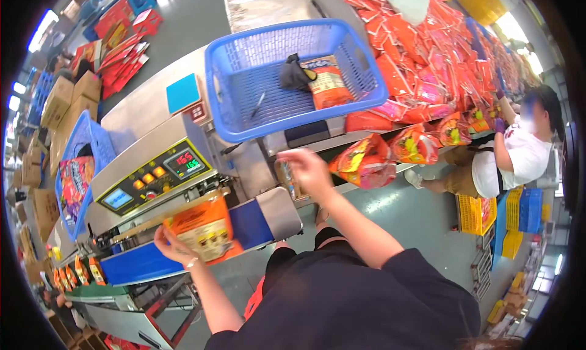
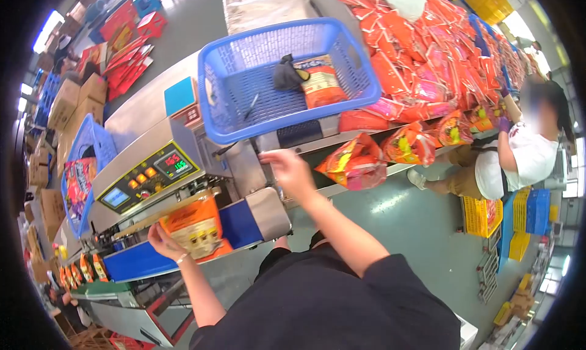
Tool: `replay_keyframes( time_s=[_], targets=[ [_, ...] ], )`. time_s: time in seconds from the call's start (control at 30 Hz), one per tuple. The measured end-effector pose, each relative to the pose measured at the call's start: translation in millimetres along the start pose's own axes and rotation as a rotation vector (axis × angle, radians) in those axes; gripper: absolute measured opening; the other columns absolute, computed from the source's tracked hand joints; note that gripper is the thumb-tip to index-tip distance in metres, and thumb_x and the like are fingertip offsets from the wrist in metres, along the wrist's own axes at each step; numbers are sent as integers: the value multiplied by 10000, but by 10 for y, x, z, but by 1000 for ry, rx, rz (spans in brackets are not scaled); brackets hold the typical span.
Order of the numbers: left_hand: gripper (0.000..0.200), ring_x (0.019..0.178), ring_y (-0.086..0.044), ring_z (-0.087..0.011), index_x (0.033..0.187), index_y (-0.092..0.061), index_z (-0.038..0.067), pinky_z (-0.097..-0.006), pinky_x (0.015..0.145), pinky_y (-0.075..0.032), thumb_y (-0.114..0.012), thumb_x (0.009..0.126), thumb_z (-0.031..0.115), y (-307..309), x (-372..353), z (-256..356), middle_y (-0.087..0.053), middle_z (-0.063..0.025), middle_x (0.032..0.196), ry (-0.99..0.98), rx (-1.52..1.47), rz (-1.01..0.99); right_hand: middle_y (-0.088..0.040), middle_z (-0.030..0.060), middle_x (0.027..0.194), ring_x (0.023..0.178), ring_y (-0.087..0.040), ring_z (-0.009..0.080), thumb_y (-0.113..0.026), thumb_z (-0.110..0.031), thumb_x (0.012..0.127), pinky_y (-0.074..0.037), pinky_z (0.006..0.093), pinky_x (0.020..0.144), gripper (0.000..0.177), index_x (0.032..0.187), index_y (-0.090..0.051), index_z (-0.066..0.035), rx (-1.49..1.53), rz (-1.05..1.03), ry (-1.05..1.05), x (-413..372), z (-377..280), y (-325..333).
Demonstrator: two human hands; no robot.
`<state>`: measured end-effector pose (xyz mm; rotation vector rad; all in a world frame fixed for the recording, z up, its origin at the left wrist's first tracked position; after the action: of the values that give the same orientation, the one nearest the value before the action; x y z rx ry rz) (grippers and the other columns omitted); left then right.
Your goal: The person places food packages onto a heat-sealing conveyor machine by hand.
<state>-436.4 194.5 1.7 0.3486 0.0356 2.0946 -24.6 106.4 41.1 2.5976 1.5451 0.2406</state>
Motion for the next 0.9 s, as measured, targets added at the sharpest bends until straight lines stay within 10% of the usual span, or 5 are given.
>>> replay_keyframes(
  time_s=[0.17, 0.3, 0.47, 0.6, 0.9],
  targets=[
    [411, 996, -560, -251, 1103, -569, 80, -344, 859, -451, -716, 719, 97, -2125, -2045, 1124, -599, -91, 1069, -226, -22, -1039, -569, 155, 1050, 997, -561, 298, -435, 134, 645, -428, 366, 914, 481, 1090, -551, -9, -743, 311, -84, -607, 126, 2190],
    [237, 971, -571, -266, 912, -619, 50, -343, 827, -459, -706, 692, 64, -2771, -2819, 895, -612, -98, 1052, -498, -71, -1300, -653, 99, 1024, 1008, -586, 198, -652, 0, 760, -434, 302, 889, 54, 813, -642, 2, -199, 159, -166, -660, 736, 2339],
    [130, 1053, -583, -255, 867, -588, 21, -363, 903, -447, -611, 757, -44, -2179, -2354, 1259, -649, -131, 1049, -151, -339, -1396, -631, 73, 890, 951, -604, 199, -626, 51, 773, -440, 324, 886, 88, 835, -606, -9, 7, 85, 13, -639, -118, 2035],
    [48, 985, -600, -189, 878, -567, 2, -313, 867, -462, -533, 866, -30, -1511, -1882, 1390, -650, -152, 948, 447, -667, -1128, -609, 75, 836, 820, -610, 152, -616, 49, 792, -483, 274, 749, 81, 841, -576, -1, 96, -127, 75, -411, -622, 1497],
    [126, 666, -588, -125, 835, -665, 20, -234, 610, -447, -708, 734, 82, -1221, -1265, -657, -650, -42, 772, 754, -159, -432, -594, 65, 675, 638, -561, 130, -636, -88, 814, -449, 278, 612, 114, 809, -562, -3, -277, 107, -211, 165, 887, 369]
  ],
)
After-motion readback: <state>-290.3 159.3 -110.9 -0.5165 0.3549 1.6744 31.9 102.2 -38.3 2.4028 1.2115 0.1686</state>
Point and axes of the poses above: each hand's wrist, its own x-axis towards the middle knuckle, its own y-axis out of the back of the hand, z = x × y, the point moved 6 cm from there along x, towards the middle knuckle
